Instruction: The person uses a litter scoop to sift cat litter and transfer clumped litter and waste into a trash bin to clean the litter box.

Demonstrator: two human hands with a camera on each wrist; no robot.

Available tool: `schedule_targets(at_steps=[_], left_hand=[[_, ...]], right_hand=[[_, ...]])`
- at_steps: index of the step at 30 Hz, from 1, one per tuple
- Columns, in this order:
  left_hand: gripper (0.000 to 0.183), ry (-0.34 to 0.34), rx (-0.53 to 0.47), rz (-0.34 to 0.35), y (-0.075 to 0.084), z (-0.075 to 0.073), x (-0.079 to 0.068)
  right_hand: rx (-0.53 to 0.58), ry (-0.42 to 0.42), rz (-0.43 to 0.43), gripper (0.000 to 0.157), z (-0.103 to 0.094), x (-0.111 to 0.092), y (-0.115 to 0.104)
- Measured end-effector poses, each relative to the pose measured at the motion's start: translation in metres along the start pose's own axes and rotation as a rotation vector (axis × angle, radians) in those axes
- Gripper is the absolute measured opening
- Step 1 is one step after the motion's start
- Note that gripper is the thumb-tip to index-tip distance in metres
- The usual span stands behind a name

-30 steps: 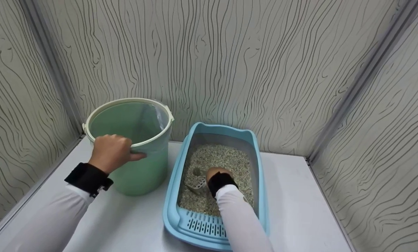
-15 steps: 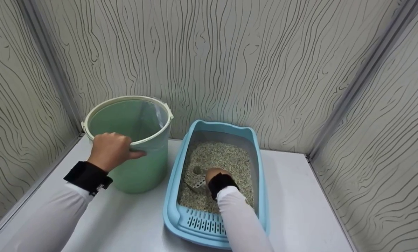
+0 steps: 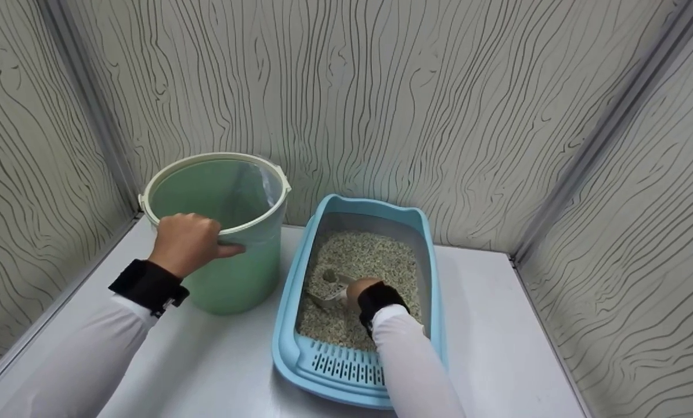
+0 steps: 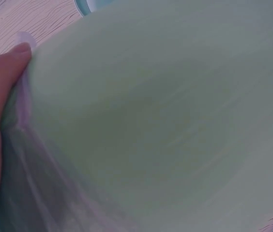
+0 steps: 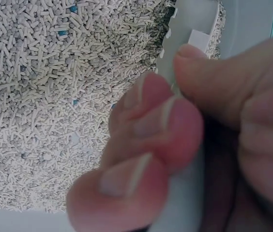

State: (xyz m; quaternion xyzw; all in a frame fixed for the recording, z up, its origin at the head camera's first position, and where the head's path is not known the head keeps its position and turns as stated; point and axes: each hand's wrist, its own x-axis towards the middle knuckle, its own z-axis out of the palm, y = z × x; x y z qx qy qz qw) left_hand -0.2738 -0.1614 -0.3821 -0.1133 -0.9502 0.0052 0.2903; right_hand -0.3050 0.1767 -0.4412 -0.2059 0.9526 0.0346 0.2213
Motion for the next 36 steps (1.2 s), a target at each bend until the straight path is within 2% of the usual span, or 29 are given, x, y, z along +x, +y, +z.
schedule_targets(at_steps=[6, 9, 12, 16, 19, 22, 30, 36], left_hand=[[0.08, -0.011, 0.005, -0.003, 0.0, 0.0, 0.001], [0.079, -0.014, 0.0, -0.002, 0.0, -0.001, 0.001], [0.08, -0.01, -0.004, 0.0, 0.0, -0.001, 0.002], [0.081, 0.0, -0.002, 0.003, -0.001, -0.002, 0.001], [0.081, 0.006, -0.002, 0.005, -0.001, -0.001, 0.0], [0.081, -0.002, -0.005, 0.002, -0.001, -0.002, 0.0], [0.081, -0.023, 0.0, -0.004, -0.001, -0.004, 0.001], [0.08, -0.024, -0.01, -0.003, -0.001, -0.002, 0.0]], right_hand=[[0.046, -0.002, -0.028, 0.047, 0.001, -0.002, 0.014], [0.084, -0.003, -0.023, 0.05, -0.008, -0.007, 0.022], [0.092, 0.023, -0.009, 0.046, -0.018, -0.016, 0.028], [0.073, 0.052, -0.001, 0.032, -0.031, -0.03, 0.034], [0.122, 0.05, 0.027, 0.026, -0.035, -0.041, 0.038], [0.183, 0.059, 0.04, 0.027, -0.034, -0.051, 0.042], [0.292, 0.275, 0.004, 0.018, -0.019, -0.064, 0.051], [0.353, 0.369, 0.034, 0.02, -0.014, -0.067, 0.058]])
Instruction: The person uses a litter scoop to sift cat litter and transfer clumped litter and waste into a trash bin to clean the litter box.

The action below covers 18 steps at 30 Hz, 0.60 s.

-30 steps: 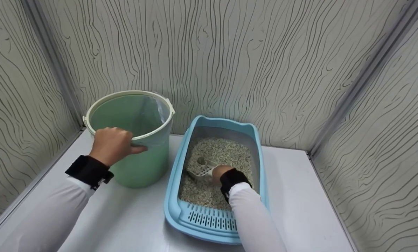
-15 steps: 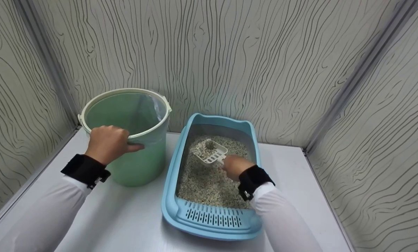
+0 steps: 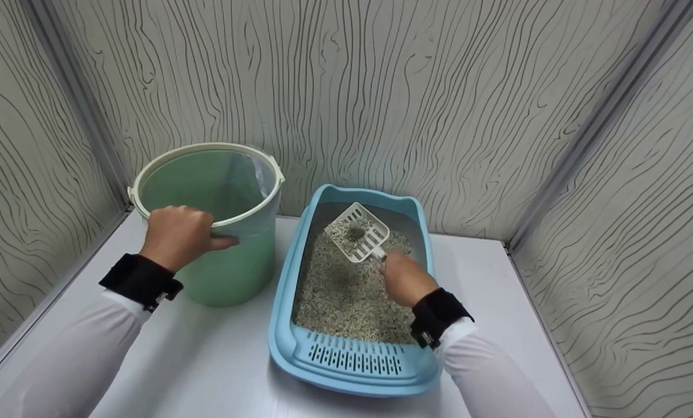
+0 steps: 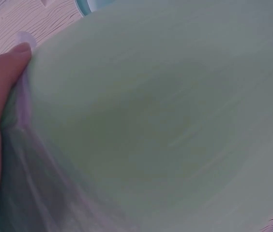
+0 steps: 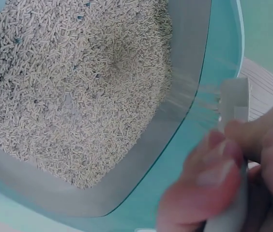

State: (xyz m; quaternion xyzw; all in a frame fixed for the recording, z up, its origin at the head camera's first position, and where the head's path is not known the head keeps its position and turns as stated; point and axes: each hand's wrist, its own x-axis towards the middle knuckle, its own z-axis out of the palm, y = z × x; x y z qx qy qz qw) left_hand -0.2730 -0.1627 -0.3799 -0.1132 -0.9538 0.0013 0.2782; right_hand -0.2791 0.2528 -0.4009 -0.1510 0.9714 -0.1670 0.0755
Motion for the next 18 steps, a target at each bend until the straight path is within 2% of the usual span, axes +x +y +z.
schedule_targets(at_steps=[8, 14, 18], left_hand=[[0.079, 0.005, -0.005, 0.002, 0.001, 0.001, -0.002], [0.081, 0.04, 0.006, 0.011, 0.0, 0.001, 0.0], [0.081, 0.018, 0.009, 0.001, 0.0, 0.0, 0.0]], right_hand=[[0.018, 0.089, -0.031, 0.026, -0.002, -0.002, 0.007], [0.086, 0.055, -0.036, 0.021, -0.01, -0.002, 0.008], [0.155, 0.016, -0.038, 0.023, -0.016, 0.0, 0.006]])
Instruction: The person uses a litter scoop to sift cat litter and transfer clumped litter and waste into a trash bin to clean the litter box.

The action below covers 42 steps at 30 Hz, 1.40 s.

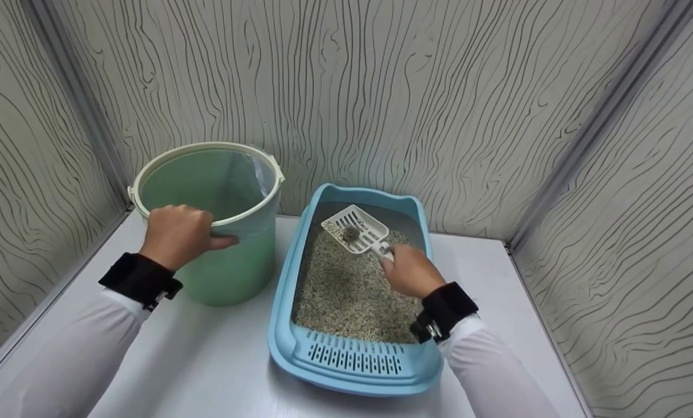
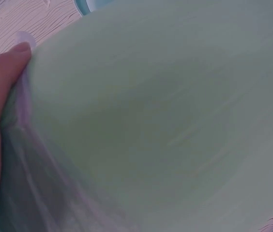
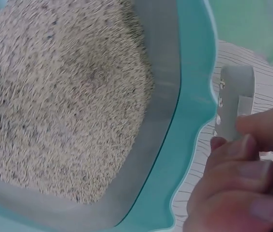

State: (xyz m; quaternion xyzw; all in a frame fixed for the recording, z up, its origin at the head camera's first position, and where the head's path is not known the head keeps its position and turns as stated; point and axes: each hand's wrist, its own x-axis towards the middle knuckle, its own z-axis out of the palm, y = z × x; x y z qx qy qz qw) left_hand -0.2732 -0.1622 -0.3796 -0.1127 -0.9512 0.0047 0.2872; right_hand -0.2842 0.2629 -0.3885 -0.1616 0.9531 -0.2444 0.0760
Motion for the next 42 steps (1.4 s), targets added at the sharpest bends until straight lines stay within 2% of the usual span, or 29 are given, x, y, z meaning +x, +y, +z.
schedule_targets(at_steps=[5, 12, 16, 20, 26, 34, 42], left_hand=[[0.08, 0.003, 0.002, -0.003, 0.0, -0.001, 0.001], [0.079, -0.011, 0.009, -0.002, 0.002, -0.003, 0.003], [0.079, -0.009, 0.013, -0.003, 0.002, -0.003, 0.003], [0.079, -0.001, 0.014, -0.004, 0.001, -0.002, 0.002], [0.08, 0.034, 0.002, 0.007, -0.001, -0.001, -0.001], [0.08, 0.008, 0.01, -0.004, -0.001, -0.001, -0.001], [0.08, -0.008, -0.013, 0.004, 0.0, 0.001, 0.001]], right_hand=[[0.079, -0.034, 0.006, 0.027, -0.003, 0.004, -0.003], [0.041, -0.04, 0.001, 0.029, -0.003, 0.005, -0.004], [-0.052, 0.02, 0.002, 0.026, -0.001, 0.005, -0.004], [-0.126, 0.115, 0.012, 0.031, 0.001, 0.004, -0.002], [-0.128, 0.178, 0.045, 0.019, 0.007, 0.002, 0.002], [-0.128, 0.181, 0.021, 0.018, 0.008, 0.003, 0.003], [-0.101, 0.139, 0.025, 0.02, 0.006, 0.003, 0.0]])
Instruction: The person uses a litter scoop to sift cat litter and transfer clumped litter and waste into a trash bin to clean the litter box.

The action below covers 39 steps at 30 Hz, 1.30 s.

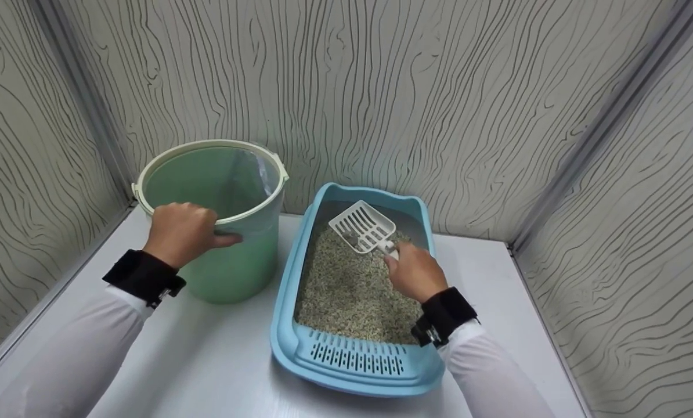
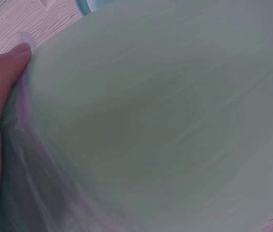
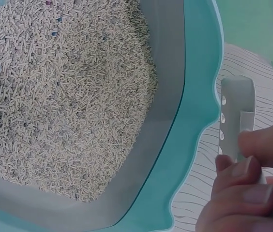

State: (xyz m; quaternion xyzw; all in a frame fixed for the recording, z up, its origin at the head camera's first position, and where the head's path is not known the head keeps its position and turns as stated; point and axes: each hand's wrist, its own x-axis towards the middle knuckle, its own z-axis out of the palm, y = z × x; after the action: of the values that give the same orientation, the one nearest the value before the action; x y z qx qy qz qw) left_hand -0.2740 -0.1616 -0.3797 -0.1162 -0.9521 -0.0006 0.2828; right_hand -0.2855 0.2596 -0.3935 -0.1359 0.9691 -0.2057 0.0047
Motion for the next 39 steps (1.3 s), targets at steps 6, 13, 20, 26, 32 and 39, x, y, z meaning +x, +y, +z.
schedule_targets(at_steps=[6, 13, 20, 26, 32, 39], left_hand=[[0.081, 0.002, -0.011, 0.013, 0.0003, 0.0002, 0.0002], [0.082, 0.036, 0.017, 0.012, -0.0007, 0.0017, -0.003], [0.083, 0.018, 0.036, 0.01, -0.0004, 0.0016, -0.0018], [0.083, -0.005, 0.027, 0.001, -0.0001, 0.0009, -0.0005], [0.083, 0.002, 0.027, 0.003, -0.0004, -0.0002, -0.0007], [0.083, 0.018, 0.025, 0.009, -0.0003, 0.0002, -0.0011]], right_hand=[[0.012, 0.003, -0.005, 0.021, -0.0088, 0.0003, -0.0019], [0.137, -0.09, 0.029, 0.029, -0.0081, 0.0018, 0.0001], [0.025, -0.053, 0.003, 0.028, -0.0034, -0.0005, -0.0002], [-0.056, 0.034, 0.039, 0.024, -0.0065, -0.0014, -0.0002], [-0.076, 0.113, 0.027, 0.033, -0.0071, -0.0021, -0.0026], [-0.041, 0.09, -0.001, 0.028, -0.0075, -0.0007, -0.004]])
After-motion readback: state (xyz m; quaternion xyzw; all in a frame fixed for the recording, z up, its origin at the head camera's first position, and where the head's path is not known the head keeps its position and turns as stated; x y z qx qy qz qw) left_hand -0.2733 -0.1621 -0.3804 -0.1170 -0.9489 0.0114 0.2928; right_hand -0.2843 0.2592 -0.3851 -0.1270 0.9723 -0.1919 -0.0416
